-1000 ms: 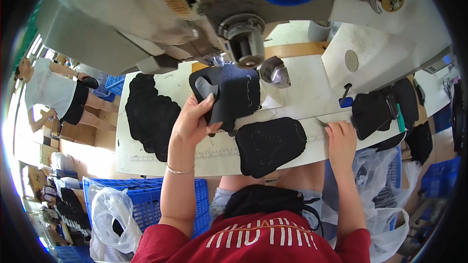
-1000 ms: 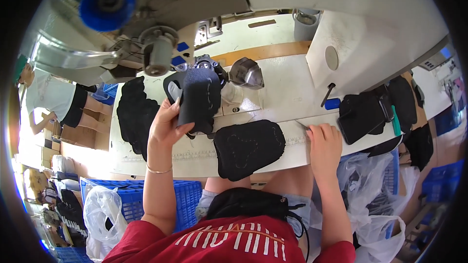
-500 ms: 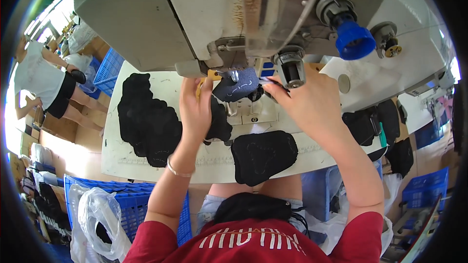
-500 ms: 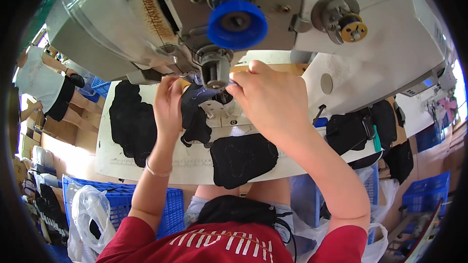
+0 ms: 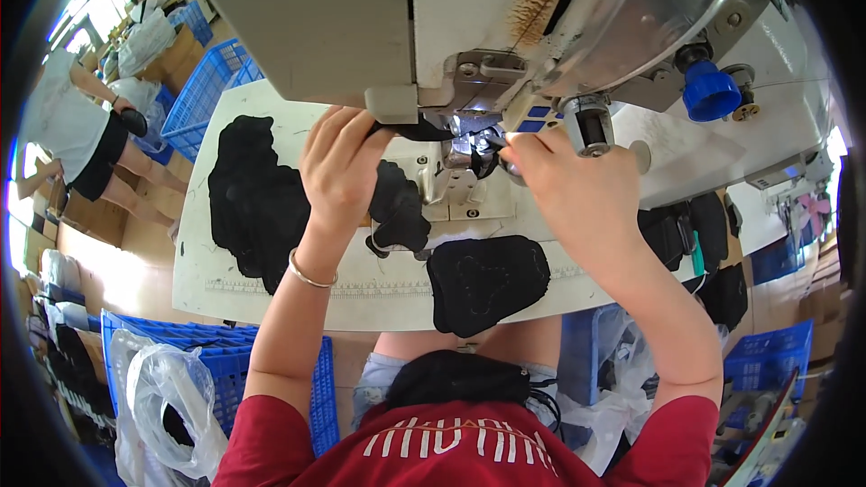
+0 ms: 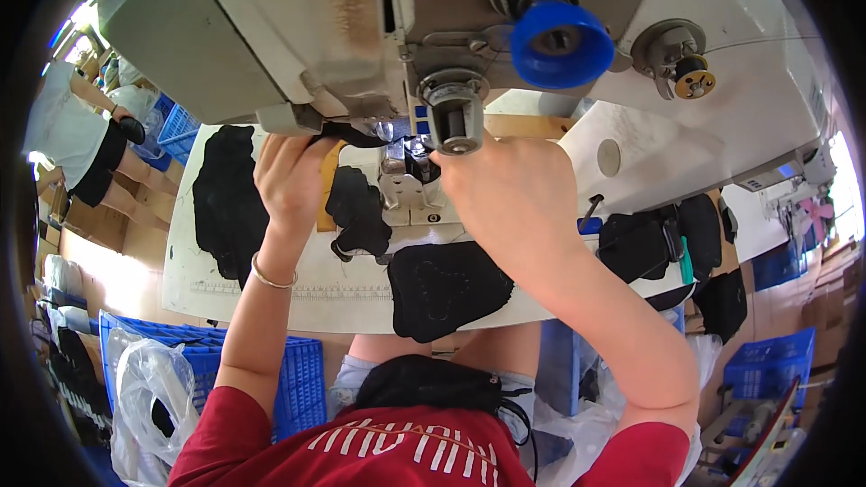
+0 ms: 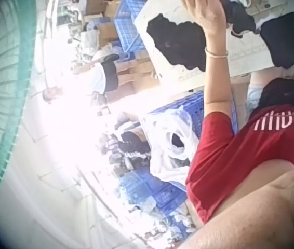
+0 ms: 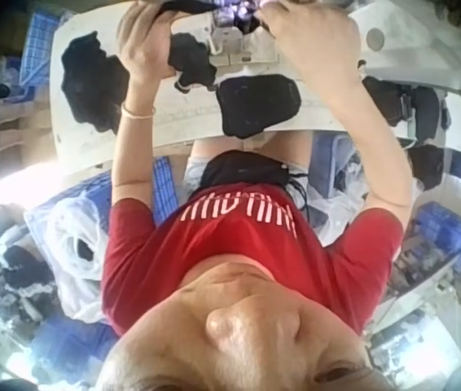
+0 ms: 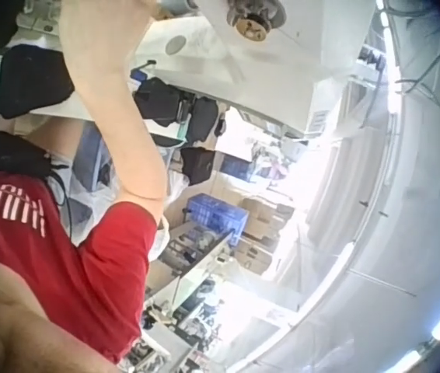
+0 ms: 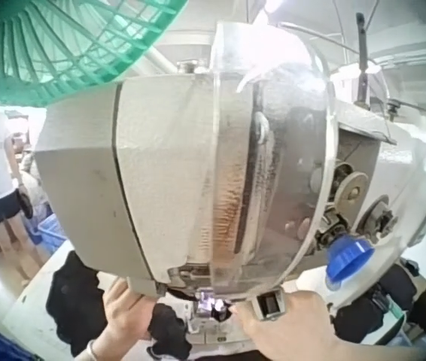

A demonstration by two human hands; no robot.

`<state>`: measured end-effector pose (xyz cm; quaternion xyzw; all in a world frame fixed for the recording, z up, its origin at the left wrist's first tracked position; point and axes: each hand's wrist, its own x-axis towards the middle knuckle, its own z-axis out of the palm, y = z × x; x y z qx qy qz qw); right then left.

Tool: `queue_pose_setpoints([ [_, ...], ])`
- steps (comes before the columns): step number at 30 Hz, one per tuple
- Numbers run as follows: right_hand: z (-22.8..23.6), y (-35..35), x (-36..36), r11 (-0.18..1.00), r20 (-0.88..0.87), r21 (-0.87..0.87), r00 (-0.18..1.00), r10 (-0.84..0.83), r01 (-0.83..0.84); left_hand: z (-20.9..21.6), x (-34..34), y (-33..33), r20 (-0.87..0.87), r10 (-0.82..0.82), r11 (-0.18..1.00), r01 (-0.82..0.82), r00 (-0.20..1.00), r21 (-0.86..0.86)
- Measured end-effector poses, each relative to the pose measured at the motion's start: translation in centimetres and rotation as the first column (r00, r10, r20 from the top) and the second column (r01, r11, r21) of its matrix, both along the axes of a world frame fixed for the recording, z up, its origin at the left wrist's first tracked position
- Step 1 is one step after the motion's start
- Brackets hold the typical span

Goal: Stitching black fabric shoe components together using an industrial sewing machine.

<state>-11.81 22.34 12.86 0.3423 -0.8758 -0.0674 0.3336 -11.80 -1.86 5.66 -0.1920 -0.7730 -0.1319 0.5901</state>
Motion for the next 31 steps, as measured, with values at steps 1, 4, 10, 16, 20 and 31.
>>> queue_pose_setpoints([
  [1, 0.1, 0.0, 0.1, 1.000, 0.040, -0.021, 0.999, -0.018, 0.019, -0.1, 0.0, 0.1, -0.020, 0.079, 0.991, -0.080, 0.997, -0.107],
  [4, 0.0, 0.2, -0.4, 1.000, 0.012, 0.007, 1.000, 0.016, -0.016, -0.6, 1.3, 1.4, 0.020, 0.209, 0.957, -0.200, 0.978, -0.208],
  [10, 0.7, 1.1, -0.9, 0.978, 0.210, -0.186, 0.969, 0.131, -0.092, -1.5, 5.1, 4.2, 0.328, -0.105, 0.994, 0.094, 0.939, 0.050],
  [16, 0.5, 0.3, -1.8, 0.855, 0.416, -0.516, 0.859, 0.298, -0.047, -0.6, 5.1, 5.1, 0.272, -0.015, 0.975, -0.047, 0.962, 0.217],
  [20, -1.2, 0.7, -3.5, 0.835, 0.467, -0.546, 0.802, 0.372, -0.069, 0.3, 4.3, 5.3, 0.215, -0.010, 0.999, 0.001, 0.976, 0.044],
  [31, -1.2, 0.5, -4.7, 0.777, 0.557, -0.628, 0.671, 0.488, -0.044, -1.8, 2.9, 5.7, 0.278, -0.135, 0.980, 0.087, 0.951, 0.178],
])
